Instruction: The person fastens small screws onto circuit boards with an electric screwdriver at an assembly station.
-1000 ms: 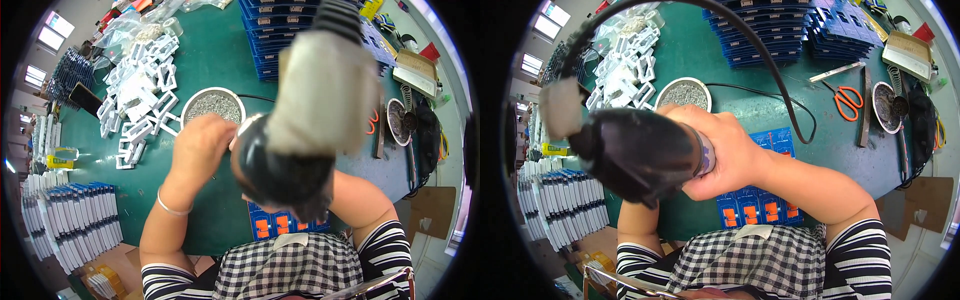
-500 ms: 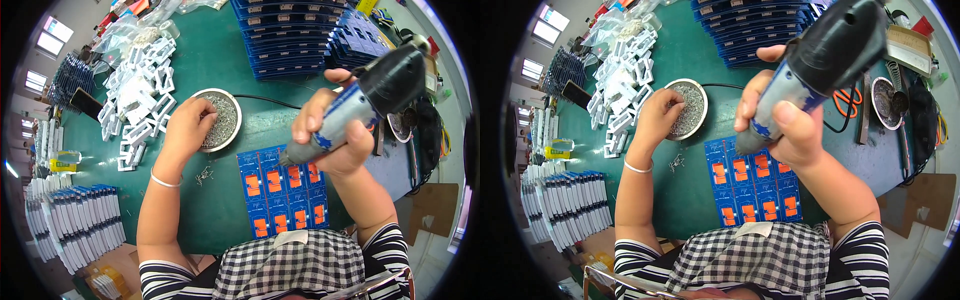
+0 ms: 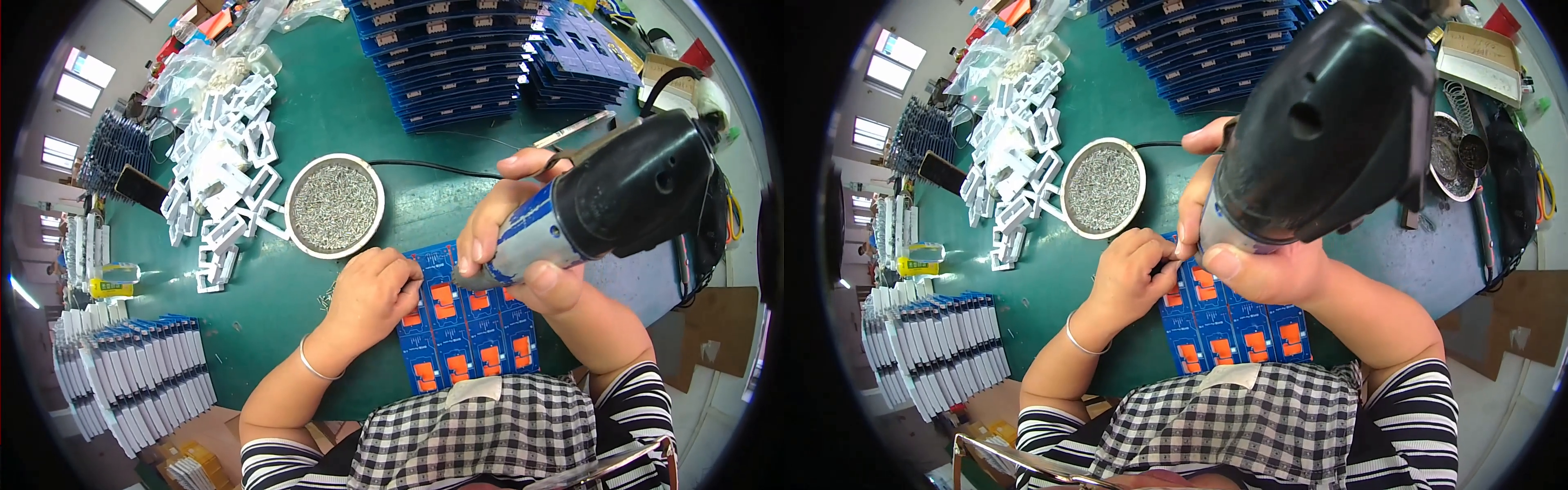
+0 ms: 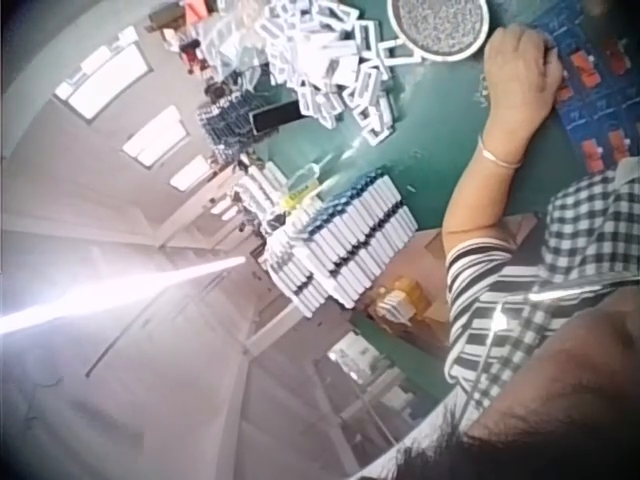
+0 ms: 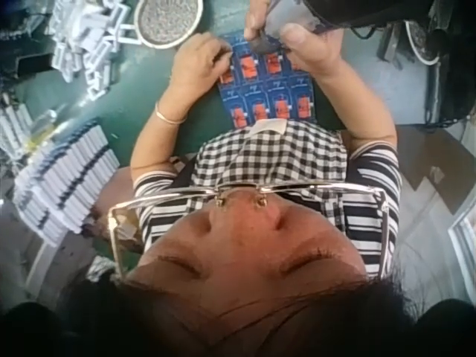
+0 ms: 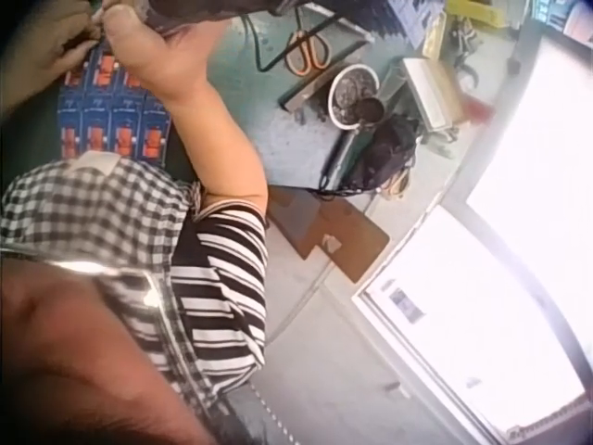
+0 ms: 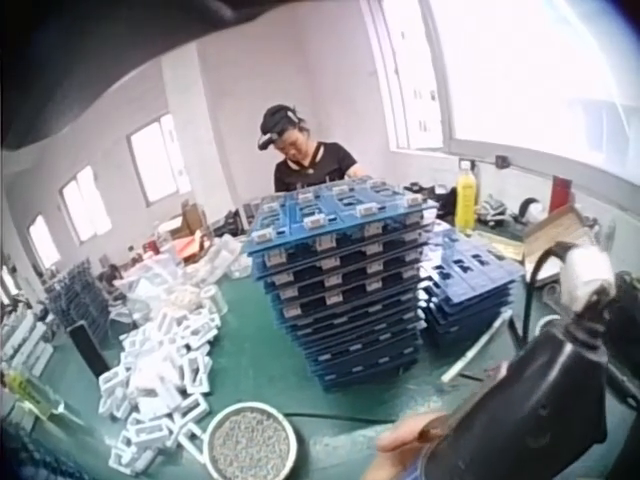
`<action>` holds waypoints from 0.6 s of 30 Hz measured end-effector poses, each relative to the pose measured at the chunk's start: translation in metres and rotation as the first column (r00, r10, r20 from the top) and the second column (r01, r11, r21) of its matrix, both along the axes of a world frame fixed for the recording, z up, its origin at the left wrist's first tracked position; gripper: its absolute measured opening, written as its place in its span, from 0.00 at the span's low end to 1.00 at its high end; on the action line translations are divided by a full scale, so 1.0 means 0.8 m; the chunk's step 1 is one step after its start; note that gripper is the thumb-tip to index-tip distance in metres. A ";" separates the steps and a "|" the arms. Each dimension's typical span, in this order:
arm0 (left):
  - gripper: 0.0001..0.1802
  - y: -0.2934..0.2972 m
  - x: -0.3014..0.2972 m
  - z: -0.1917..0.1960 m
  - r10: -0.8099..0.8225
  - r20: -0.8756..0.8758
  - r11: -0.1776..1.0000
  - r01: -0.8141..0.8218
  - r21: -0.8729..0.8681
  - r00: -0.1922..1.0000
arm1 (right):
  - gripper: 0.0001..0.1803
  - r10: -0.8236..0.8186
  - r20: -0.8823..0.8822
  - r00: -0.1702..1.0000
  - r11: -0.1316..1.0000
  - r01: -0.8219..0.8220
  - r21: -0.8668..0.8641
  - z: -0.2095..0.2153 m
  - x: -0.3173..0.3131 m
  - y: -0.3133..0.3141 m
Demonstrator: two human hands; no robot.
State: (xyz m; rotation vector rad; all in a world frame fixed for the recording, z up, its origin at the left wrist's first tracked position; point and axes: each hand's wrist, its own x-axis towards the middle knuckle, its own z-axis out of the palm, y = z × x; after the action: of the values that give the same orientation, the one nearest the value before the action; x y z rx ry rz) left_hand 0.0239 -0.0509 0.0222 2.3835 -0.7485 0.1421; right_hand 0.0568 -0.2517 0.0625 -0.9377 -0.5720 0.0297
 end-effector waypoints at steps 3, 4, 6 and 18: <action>0.07 -0.002 0.002 0.001 0.010 0.023 0.999 -0.011 0.037 1.000 | 0.40 0.018 0.053 0.998 1.000 -0.016 -0.026 0.000 0.002 0.003; 0.07 -0.001 0.003 0.002 0.009 0.022 0.999 -0.010 0.036 1.000 | 0.40 0.024 0.087 0.996 0.999 -0.021 -0.039 -0.001 0.003 0.004; 0.07 -0.001 0.004 0.006 -0.038 0.040 0.995 0.034 0.097 0.998 | 0.40 0.040 0.116 0.992 0.999 -0.036 -0.033 -0.001 0.007 0.009; 0.05 0.003 0.009 0.006 -0.024 -0.159 1.000 0.024 0.000 0.987 | 0.38 0.044 0.242 0.969 0.983 0.001 -0.184 0.003 0.012 0.018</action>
State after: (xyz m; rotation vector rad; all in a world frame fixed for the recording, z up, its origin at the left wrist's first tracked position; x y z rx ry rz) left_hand 0.0309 -0.0486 0.0267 2.3541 -0.7011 -0.0587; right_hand 0.0661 -0.2375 0.0648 -1.1225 -0.8190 -0.0146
